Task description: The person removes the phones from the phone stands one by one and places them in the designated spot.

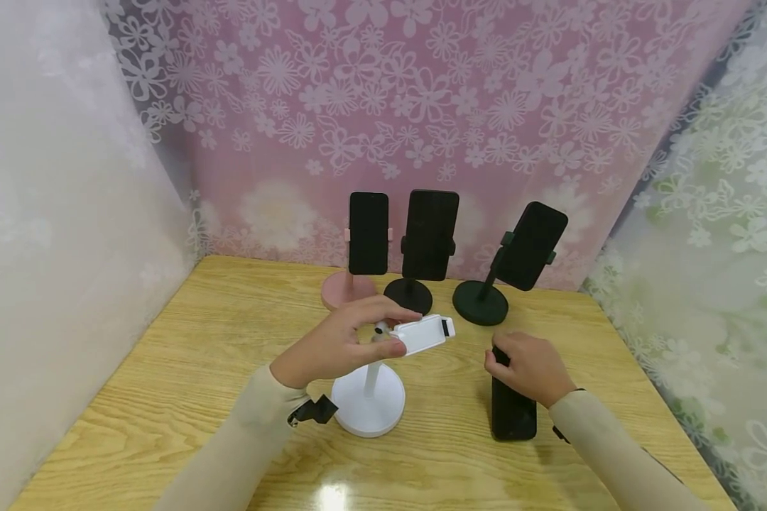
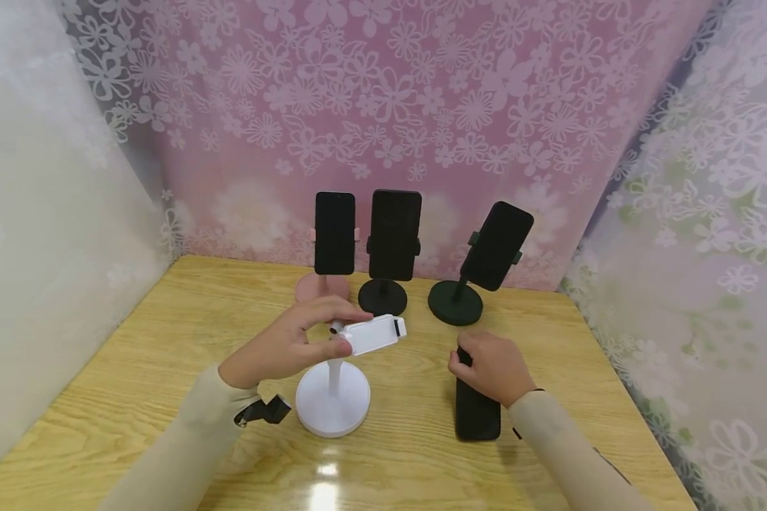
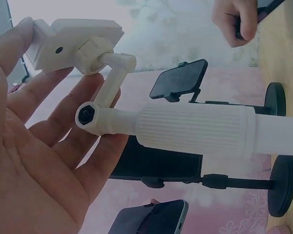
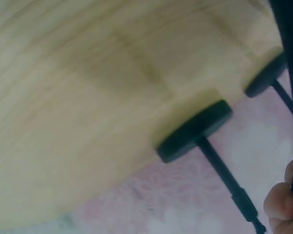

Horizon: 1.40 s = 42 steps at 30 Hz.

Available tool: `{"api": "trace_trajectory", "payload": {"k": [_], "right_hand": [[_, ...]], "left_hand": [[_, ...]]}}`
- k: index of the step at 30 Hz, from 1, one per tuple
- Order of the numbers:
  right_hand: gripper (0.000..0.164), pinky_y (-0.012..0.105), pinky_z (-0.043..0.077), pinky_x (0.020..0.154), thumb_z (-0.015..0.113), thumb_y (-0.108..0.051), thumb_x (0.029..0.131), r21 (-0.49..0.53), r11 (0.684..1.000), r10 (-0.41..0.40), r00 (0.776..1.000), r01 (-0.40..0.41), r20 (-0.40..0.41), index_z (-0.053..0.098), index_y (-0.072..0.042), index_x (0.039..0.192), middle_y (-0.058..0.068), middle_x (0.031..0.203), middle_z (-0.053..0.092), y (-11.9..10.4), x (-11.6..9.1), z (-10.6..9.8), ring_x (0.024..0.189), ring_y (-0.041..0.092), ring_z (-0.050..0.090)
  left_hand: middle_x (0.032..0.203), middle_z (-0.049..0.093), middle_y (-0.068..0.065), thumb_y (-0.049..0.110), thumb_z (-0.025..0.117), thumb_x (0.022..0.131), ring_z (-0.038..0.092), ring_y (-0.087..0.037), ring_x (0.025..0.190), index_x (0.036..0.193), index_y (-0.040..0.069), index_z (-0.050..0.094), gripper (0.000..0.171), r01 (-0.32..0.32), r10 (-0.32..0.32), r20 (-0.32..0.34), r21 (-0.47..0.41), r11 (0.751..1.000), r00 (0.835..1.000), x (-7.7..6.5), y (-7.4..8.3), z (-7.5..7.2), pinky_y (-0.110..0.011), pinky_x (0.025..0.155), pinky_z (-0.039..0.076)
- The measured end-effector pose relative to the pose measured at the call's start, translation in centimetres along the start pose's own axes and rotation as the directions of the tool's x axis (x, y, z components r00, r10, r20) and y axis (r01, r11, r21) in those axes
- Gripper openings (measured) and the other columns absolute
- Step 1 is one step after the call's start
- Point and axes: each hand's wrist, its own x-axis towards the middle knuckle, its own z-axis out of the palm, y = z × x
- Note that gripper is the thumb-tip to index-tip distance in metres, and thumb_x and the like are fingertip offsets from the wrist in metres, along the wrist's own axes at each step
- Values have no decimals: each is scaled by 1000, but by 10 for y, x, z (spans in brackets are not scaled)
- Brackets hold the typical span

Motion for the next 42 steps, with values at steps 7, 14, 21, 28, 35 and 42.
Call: {"api": "trace_trajectory", "payload": {"k": [7, 14, 21, 28, 35, 42], "right_hand": [[30, 30, 34, 55, 63, -30, 99, 27, 994, 95, 967, -104, 235, 49, -23, 74, -9, 60, 39, 20, 6, 23, 53, 9, 36], [27, 35, 43, 62, 61, -42, 100, 14, 992, 110, 902, -128, 417, 57, -22, 82, -9, 66, 51, 43, 14, 46, 58, 9, 46], [32, 38, 45, 61, 60, -50, 98, -27, 990, 135, 874, -138, 467, 57, -21, 84, -7, 68, 54, 43, 19, 47, 60, 13, 49], [32, 37, 40, 57, 60, -48, 96, -76, 972, 232, 846, -223, 480, 58, -18, 87, -3, 69, 53, 40, 25, 45, 59, 15, 48], [40, 46, 52, 67, 60, -52, 96, -113, 948, 312, 806, -296, 503, 60, -12, 94, 4, 86, 61, 29, 31, 43, 72, 23, 58], [44, 54, 54, 73, 61, -52, 96, -136, 940, 335, 779, -312, 530, 58, -8, 93, 11, 93, 59, 20, 34, 41, 82, 32, 60]], "left_hand": [[129, 65, 9, 25, 73, 99, 58, -13, 109, 139, 21, 65, 41, -17, 17, 11, -20, 1000, 1000, 1, -3, 0, -36, 95, 51], [128, 64, 10, 24, 73, 99, 57, -12, 109, 140, 22, 64, 42, -3, 3, 24, -12, 1000, 1000, 3, -1, 2, -37, 95, 52], [131, 63, 11, 25, 74, 98, 57, -12, 109, 140, 23, 64, 43, 5, -5, 28, -14, 1000, 1000, 5, 0, 4, -34, 95, 51], [130, 63, 10, 28, 73, 99, 57, -13, 109, 140, 23, 64, 42, 17, -16, 30, -22, 1000, 999, 4, 1, 2, -35, 95, 51], [130, 63, 11, 21, 74, 98, 57, -12, 110, 140, 23, 64, 43, 24, -24, 19, -21, 999, 1000, 2, 1, 2, -34, 97, 51], [131, 63, 10, 21, 73, 99, 57, -12, 111, 140, 22, 64, 42, 30, -30, 16, -21, 999, 999, 0, 1, 2, -36, 98, 51]]}}
